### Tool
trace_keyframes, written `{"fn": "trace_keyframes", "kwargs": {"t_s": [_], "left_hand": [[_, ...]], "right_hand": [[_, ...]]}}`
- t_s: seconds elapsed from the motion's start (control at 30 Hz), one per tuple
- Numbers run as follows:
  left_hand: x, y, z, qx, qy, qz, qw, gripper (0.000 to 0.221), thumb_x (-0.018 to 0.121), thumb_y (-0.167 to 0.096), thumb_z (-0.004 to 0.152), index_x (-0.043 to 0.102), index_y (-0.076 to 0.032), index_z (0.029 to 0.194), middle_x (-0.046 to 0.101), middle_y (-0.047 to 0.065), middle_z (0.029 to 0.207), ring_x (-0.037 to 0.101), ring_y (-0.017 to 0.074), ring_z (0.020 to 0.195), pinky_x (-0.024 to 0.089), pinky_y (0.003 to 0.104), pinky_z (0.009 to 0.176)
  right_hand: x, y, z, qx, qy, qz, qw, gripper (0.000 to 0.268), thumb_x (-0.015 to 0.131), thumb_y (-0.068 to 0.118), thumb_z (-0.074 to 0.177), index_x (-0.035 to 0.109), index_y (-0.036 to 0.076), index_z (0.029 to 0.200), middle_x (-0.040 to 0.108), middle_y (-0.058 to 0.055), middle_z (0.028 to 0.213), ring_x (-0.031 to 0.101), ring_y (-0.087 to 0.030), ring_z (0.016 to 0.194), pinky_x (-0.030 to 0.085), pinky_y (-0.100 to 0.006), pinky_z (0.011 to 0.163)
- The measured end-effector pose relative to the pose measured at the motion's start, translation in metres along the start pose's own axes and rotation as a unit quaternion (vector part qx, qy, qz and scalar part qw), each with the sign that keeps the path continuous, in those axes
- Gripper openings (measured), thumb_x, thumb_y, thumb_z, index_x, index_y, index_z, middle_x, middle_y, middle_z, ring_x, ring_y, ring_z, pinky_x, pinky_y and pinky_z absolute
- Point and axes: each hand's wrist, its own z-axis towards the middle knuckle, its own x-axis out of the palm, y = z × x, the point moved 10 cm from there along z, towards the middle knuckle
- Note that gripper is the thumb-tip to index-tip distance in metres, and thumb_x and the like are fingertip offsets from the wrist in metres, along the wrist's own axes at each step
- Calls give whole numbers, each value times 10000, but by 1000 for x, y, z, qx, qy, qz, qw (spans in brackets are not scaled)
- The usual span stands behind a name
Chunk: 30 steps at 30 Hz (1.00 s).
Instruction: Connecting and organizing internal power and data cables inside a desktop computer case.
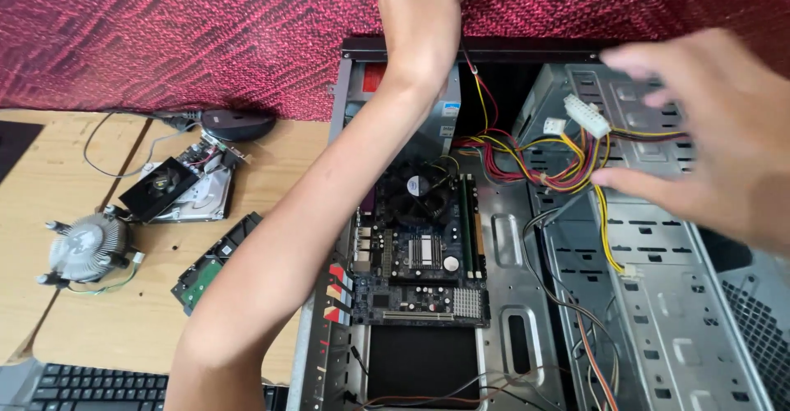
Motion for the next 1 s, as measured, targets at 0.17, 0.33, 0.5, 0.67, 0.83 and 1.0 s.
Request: {"fn": "trace_keyframes", "kwargs": {"t_s": [0.17, 0.33, 0.5, 0.67, 0.83, 1.0], "left_hand": [[-2, 1, 0, 1, 15, -8, 1000, 157, 486, -17, 1045, 592, -75, 1145, 734, 160, 1021, 777, 270, 890, 709, 398, 821], [5, 1, 0, 0, 42, -14, 999, 220, 471, 13, 1068, 612, -86, 1205, 746, 158, 1084, 786, 288, 939, 715, 406, 850], [3, -3, -3, -83, -12, 26, 996, 517, 566, -123, 1001, 302, -136, 1445, 523, 191, 1405, 761, 307, 1022, 728, 373, 811], [9, 3, -6, -87, -4, 35, 996, 391, 593, -128, 986, 415, -88, 1333, 575, 173, 1328, 731, 260, 1027, 737, 383, 783], [26, 35, 2, -60, 29, 37, 997, 226, 615, -131, 998, 584, -67, 1212, 704, 150, 1140, 778, 267, 968, 731, 384, 837], [63, 70, 24, 18, 92, 354, 931, 243, 679, -27, 589, 447, -100, 599, 541, 54, 607, 534, 214, 650, 384, 435, 621]], "right_hand": [[27, 44, -32, -98, 16, -50, 994, 220, 778, 277, 853, 695, 150, 1013, 617, -59, 948, 617, -253, 887, 520, -396, 792], [66, 71, -37, -220, -15, -378, 899, 186, 675, 56, 922, 670, 228, 993, 529, 26, 844, 549, -216, 781, 446, -340, 713], [75, 60, -26, -241, -1, -372, 897, 212, 716, 57, 853, 646, 197, 996, 603, 16, 946, 622, -212, 884, 474, -342, 761], [52, 49, -18, -214, -32, -343, 914, 241, 744, 127, 829, 676, 227, 1037, 646, 27, 986, 664, -183, 910, 566, -328, 836], [55, 34, -13, -174, -67, -344, 920, 202, 701, 89, 886, 647, 208, 1040, 586, 17, 931, 638, -214, 840, 595, -334, 784], [77, 17, -17, -193, 15, -205, 959, 271, 706, 36, 874, 660, 73, 1139, 640, -88, 1091, 588, -277, 993, 574, -356, 813]]}}
